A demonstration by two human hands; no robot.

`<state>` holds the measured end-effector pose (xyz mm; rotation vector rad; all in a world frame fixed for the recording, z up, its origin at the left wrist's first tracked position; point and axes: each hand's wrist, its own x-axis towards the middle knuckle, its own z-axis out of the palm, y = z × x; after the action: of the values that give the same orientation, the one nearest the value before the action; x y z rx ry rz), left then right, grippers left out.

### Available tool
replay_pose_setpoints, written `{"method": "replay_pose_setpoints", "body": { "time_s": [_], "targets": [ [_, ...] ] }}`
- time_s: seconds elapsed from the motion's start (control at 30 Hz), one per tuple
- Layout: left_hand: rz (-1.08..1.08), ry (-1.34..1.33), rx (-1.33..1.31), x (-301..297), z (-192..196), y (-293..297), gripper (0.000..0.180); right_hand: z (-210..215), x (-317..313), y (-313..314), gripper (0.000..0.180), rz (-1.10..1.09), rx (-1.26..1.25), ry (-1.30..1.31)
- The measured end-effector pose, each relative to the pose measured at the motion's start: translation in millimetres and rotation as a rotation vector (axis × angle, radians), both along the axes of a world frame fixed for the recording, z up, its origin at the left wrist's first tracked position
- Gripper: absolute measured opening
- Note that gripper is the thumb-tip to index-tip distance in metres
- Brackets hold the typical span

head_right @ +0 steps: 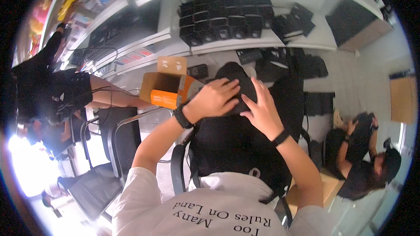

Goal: Assembling and organizing black cardboard boxes for products in a storage room.

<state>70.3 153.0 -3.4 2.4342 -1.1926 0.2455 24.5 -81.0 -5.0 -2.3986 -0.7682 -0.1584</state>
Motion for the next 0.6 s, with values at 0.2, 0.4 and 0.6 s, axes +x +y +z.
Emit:
{"method": "replay_pose_setpoints", "body": {
  "time_s": [0.2, 0.4, 0.6],
  "targets": [
    [0.281, 0.192, 0.404, -32, 17, 17, 0.117, -31, 21, -12, 0.080, -0.177, 0.370, 0.406],
    [0.508, 0.488, 0.059, -12, 47, 32, 0.104, -25, 36, -19, 0.058, -0.268, 0.762, 0.476],
    [0.159, 1.023, -1.101, 0, 93, 31, 0.088, 37, 36, -34, 0.063, -0.554, 0.966, 0.026]
  ]
}}
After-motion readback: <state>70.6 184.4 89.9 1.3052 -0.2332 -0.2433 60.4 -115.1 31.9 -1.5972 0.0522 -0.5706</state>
